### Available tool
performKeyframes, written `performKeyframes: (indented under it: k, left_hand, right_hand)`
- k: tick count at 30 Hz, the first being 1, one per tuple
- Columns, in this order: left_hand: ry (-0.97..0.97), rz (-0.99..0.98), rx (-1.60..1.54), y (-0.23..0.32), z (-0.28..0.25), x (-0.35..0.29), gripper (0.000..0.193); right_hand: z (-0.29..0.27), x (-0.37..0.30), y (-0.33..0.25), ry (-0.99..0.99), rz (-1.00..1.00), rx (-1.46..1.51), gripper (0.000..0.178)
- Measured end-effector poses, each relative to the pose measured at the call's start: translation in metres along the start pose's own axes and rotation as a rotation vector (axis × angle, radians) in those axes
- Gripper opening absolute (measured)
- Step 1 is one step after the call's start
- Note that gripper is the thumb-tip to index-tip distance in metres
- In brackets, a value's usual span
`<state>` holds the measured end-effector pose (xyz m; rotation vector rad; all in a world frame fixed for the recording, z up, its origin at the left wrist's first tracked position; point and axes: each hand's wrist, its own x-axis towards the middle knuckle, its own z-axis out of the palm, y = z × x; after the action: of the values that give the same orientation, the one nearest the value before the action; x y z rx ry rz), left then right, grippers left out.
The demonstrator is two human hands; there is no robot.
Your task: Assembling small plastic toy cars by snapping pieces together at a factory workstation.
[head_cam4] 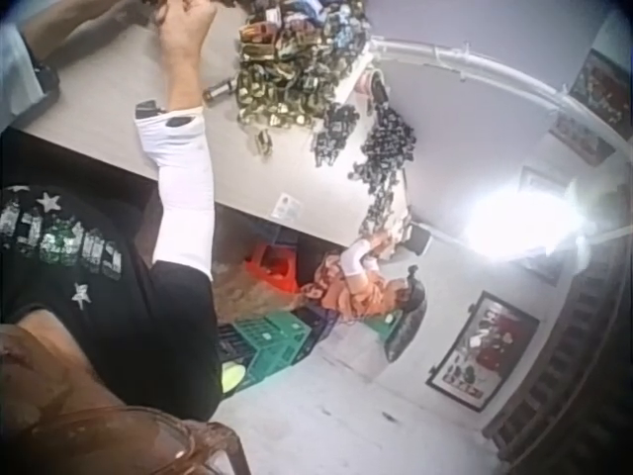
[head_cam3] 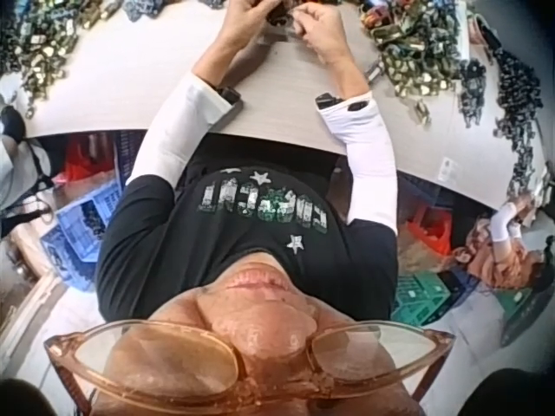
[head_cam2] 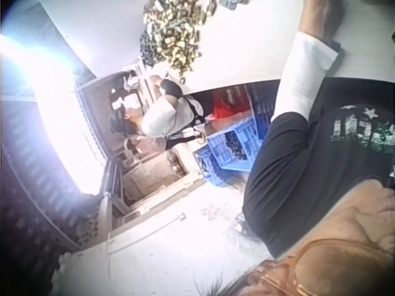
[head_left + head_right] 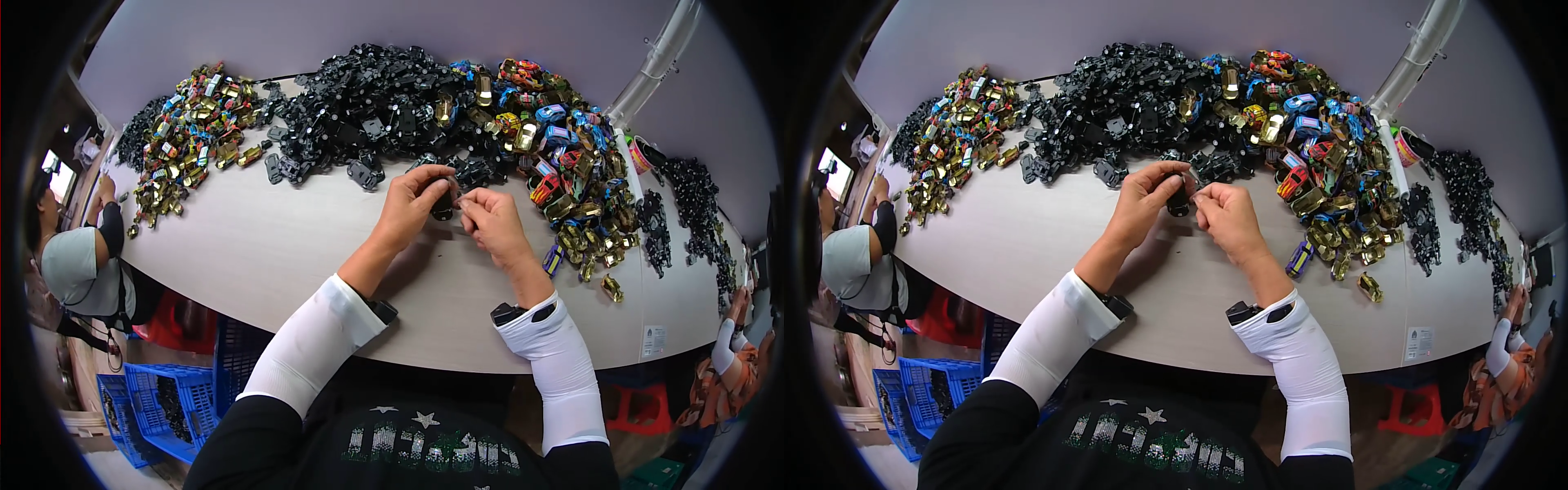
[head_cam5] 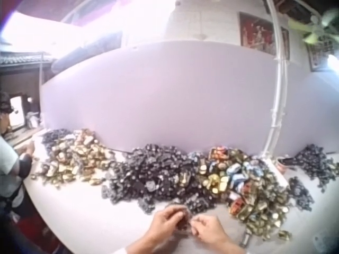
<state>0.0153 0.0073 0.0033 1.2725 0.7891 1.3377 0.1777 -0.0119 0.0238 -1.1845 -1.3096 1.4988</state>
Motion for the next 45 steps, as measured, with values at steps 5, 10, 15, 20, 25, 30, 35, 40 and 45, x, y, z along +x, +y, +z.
performKeyframes:
  k: [5,10,15,20,25,30,35,40,45]
  left_hand:
    - [0.005,-0.135,0.087,0.011,0.006,-0.008,0.014]
    - [-0.038,-0.223,0.078,0.007,0.007,-0.008,0.013]
    - [-0.087,-0.039,0.222,-0.008,0.005,-0.009,0.013]
    - [-0.09,-0.032,0.237,-0.008,0.006,-0.009,0.012]
    - [-0.067,0.03,0.298,-0.011,0.003,-0.009,0.013]
    - [-0.049,-0.058,0.359,-0.005,0.004,-0.011,0.015]
    - [-0.044,-0.214,0.174,-0.001,0.003,-0.01,0.016]
    - [-0.057,-0.056,0.314,-0.014,-0.001,-0.011,0.016]
    - [-0.028,0.031,0.462,-0.01,0.0,0.0,0.015]
  right_hand:
    - [-0.009,-0.004,-0.016,0.029,0.052,0.224,0.015]
    - [-0.01,-0.003,-0.011,-0.081,0.123,0.423,0.015]
    - [-0.008,-0.002,-0.006,-0.064,0.171,0.519,0.007]
    - [-0.005,-0.004,-0.007,-0.049,0.168,0.5,0.006]
    - [0.003,-0.005,-0.006,-0.015,0.151,0.411,0.009]
    - [0.009,-0.003,0.001,0.065,0.089,0.159,0.011]
    - [0.0,-0.005,-0.008,-0.015,0.124,0.269,0.011]
    - [0.008,-0.004,-0.001,0.037,0.109,0.066,0.016]
    - [0.01,0.012,0.018,0.241,-0.315,-0.422,0.015]
